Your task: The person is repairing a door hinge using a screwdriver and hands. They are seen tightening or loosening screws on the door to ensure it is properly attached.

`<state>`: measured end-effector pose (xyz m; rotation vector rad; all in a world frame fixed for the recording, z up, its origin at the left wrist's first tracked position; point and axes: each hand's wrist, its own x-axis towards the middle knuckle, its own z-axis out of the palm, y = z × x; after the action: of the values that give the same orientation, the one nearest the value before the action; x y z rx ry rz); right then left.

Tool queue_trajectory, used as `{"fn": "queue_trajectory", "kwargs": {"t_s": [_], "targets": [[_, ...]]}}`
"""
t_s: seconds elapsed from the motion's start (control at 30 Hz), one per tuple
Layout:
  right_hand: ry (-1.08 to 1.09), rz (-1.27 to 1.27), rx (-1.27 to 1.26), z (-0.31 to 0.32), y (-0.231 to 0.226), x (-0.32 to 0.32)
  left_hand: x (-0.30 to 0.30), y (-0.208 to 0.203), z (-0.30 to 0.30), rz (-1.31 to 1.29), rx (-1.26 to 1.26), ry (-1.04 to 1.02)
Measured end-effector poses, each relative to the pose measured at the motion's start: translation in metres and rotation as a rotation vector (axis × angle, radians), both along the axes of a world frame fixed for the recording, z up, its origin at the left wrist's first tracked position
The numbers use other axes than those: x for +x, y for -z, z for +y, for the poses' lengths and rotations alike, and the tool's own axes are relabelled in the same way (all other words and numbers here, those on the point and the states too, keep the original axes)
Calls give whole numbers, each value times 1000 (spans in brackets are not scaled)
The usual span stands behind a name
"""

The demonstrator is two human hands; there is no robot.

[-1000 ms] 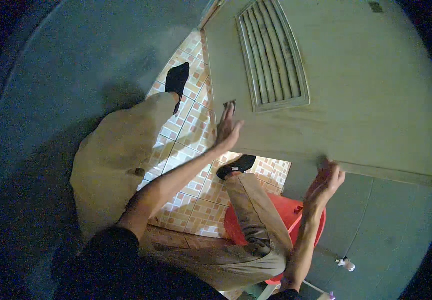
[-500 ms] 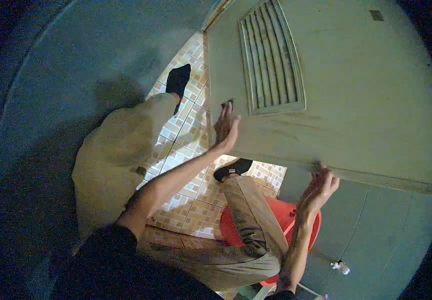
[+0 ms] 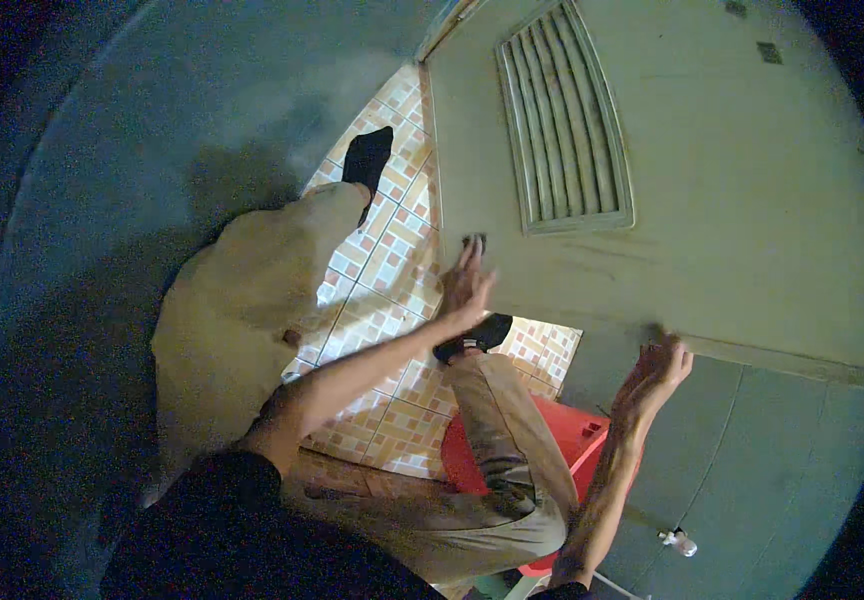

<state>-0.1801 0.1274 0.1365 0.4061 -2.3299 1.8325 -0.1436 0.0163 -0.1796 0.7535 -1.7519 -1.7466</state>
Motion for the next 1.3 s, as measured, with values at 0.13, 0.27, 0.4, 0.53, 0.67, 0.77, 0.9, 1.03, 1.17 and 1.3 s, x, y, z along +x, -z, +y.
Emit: {"fn": "queue_trajectory", "kwargs": {"t_s": [0.13,0.27,0.4,0.53,0.67,0.77,0.9,1.03,1.17,1.3], "targets": [[5,26,29,6,1,-1,-8,4,-26,-8,37,66],[36,3,-8,1,2,6,28,-14,21,-8,-49,52],[-8,22,30,4,-1,7,33,-16,38,30,-38,69],[11,3,10,0,0,12,-10,-12,-12,-254,2,54],[-74,18,43,10,4,11,-12,-10,-42,-86,106,0],[53,31,41,5,7,17,-2,-10,-16,-99,-1,-52],[6,29,19,-6,0,25,32,-34,35,83,-57,-99],[8,0,13,-1,-2,16,0,-28,14,1,-120,-170],[56,30,29,1,-3,19,-20,-67,-79,-141,351,189],[-27,55,34,0,8,21,-13,-24,-33,-20,18,-170]]}}
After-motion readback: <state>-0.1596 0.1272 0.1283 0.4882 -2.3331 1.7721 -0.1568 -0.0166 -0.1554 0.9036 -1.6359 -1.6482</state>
